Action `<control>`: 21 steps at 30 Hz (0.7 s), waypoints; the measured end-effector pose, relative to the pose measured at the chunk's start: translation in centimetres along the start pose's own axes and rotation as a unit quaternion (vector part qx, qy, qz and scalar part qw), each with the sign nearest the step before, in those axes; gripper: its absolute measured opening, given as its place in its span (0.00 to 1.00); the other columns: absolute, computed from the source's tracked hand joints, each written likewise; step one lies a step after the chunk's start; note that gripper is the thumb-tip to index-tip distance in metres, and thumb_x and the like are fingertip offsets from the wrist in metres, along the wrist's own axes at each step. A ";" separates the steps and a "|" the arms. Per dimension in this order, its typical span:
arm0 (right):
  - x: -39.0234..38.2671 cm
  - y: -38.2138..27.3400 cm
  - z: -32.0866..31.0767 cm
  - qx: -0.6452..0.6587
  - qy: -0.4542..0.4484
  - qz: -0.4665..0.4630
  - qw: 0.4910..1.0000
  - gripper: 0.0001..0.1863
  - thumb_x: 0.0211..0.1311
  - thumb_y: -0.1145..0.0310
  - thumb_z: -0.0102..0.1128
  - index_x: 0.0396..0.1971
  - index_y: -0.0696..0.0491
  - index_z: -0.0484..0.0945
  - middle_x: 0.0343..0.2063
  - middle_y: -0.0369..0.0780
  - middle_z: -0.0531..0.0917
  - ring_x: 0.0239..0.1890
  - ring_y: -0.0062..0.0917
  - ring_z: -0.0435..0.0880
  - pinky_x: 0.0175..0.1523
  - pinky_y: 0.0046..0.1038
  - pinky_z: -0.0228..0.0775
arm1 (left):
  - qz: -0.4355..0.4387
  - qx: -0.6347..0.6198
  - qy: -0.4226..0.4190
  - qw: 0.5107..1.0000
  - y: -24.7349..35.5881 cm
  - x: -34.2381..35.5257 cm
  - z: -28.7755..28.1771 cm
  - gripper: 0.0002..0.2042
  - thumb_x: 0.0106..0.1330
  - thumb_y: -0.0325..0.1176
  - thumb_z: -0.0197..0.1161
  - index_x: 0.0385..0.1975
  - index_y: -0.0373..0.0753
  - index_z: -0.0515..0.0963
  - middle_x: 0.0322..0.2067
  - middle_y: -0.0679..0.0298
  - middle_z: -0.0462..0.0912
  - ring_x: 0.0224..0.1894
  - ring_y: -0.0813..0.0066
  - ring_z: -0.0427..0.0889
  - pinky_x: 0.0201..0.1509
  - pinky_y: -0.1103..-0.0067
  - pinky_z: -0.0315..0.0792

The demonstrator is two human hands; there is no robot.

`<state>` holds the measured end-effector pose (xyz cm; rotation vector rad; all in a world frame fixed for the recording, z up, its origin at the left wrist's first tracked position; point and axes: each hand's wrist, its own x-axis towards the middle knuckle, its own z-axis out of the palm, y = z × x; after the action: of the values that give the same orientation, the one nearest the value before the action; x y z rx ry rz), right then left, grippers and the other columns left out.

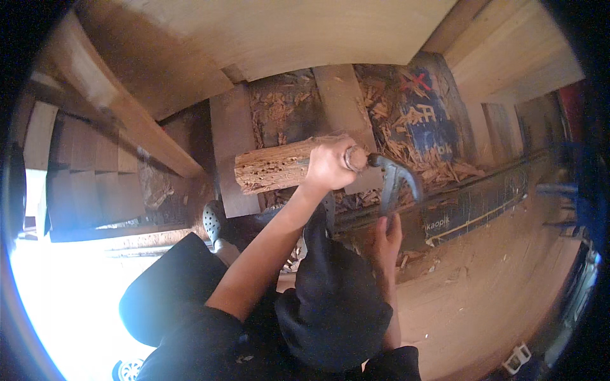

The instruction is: The person sits on the floor and uses a hammer and chisel to carve a small piece of wood. They repeatedly strike the chisel to remove wood shavings and occasionally adjust the wood piece with their hand.

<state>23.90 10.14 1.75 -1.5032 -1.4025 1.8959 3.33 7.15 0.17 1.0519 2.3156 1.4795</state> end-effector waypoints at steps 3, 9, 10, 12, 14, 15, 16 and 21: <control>-0.6 -2.5 -0.9 0.068 -0.081 -0.081 0.991 0.10 0.69 0.64 0.46 0.43 0.53 0.67 0.17 0.29 0.68 0.15 0.10 0.62 0.17 0.15 0.50 | 0.006 0.013 -0.008 1.000 -0.3 0.0 0.4 0.06 0.45 0.32 0.60 0.24 0.44 0.75 0.21 0.52 0.79 0.28 0.48 0.79 0.32 0.61 0.73; -0.4 -5.0 -1.0 -0.023 -0.136 -0.065 0.988 0.12 0.68 0.66 0.48 0.46 0.56 0.69 0.19 0.29 0.69 0.16 0.10 0.63 0.19 0.15 0.53 | 0.006 0.012 -0.029 0.999 -0.2 0.1 0.3 0.08 0.45 0.34 0.62 0.26 0.44 0.76 0.22 0.52 0.79 0.28 0.49 0.79 0.32 0.62 0.73; -0.4 -5.1 -0.8 -0.052 -0.138 -0.051 0.988 0.13 0.68 0.66 0.48 0.47 0.56 0.69 0.19 0.29 0.69 0.16 0.10 0.64 0.19 0.15 0.54 | 0.004 0.018 -0.030 0.999 -0.2 0.2 0.3 0.08 0.45 0.34 0.63 0.26 0.44 0.76 0.22 0.52 0.79 0.28 0.50 0.79 0.32 0.62 0.73; -0.7 -5.2 -0.5 -0.035 -0.138 -0.054 0.988 0.15 0.67 0.67 0.49 0.50 0.57 0.68 0.21 0.28 0.70 0.18 0.10 0.65 0.21 0.14 0.55 | 0.014 0.010 -0.032 0.999 -0.2 0.1 0.1 0.08 0.45 0.35 0.64 0.26 0.44 0.76 0.21 0.53 0.79 0.28 0.50 0.79 0.31 0.64 0.73; -1.1 -5.2 -0.5 -0.028 -0.138 -0.039 0.989 0.17 0.67 0.67 0.49 0.53 0.57 0.67 0.22 0.28 0.71 0.19 0.10 0.65 0.23 0.14 0.55 | 0.017 -0.014 -0.045 0.999 -0.3 0.0 -0.2 0.09 0.45 0.35 0.66 0.25 0.43 0.77 0.21 0.54 0.80 0.27 0.51 0.80 0.31 0.65 0.74; -1.5 -5.1 -0.7 -0.027 -0.136 -0.031 0.990 0.18 0.67 0.67 0.49 0.54 0.57 0.67 0.23 0.28 0.71 0.20 0.09 0.66 0.23 0.14 0.55 | 0.015 -0.036 -0.061 0.997 -0.3 -0.3 -0.4 0.09 0.44 0.35 0.67 0.25 0.43 0.77 0.21 0.54 0.80 0.27 0.51 0.80 0.31 0.66 0.74; -1.4 -5.0 -0.8 -0.024 -0.129 -0.016 0.991 0.19 0.67 0.67 0.50 0.54 0.57 0.67 0.23 0.29 0.71 0.21 0.09 0.66 0.24 0.13 0.55 | 0.020 -0.056 -0.075 0.995 -0.4 -0.1 -0.6 0.09 0.44 0.34 0.67 0.25 0.43 0.78 0.21 0.55 0.80 0.27 0.51 0.80 0.31 0.66 0.74; -0.9 -3.4 -1.2 -0.040 -0.127 -0.063 0.989 0.19 0.65 0.66 0.53 0.53 0.58 0.67 0.29 0.33 0.74 0.27 0.12 0.69 0.31 0.17 0.61 | 0.003 -0.023 -0.106 0.994 -0.6 -0.3 -0.9 0.17 0.41 0.43 0.76 0.27 0.40 0.80 0.21 0.59 0.80 0.26 0.60 0.80 0.33 0.71 0.73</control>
<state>24.32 11.62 5.11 -1.2072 -1.6598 2.0280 2.81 6.18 -0.01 1.1435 2.1246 1.3450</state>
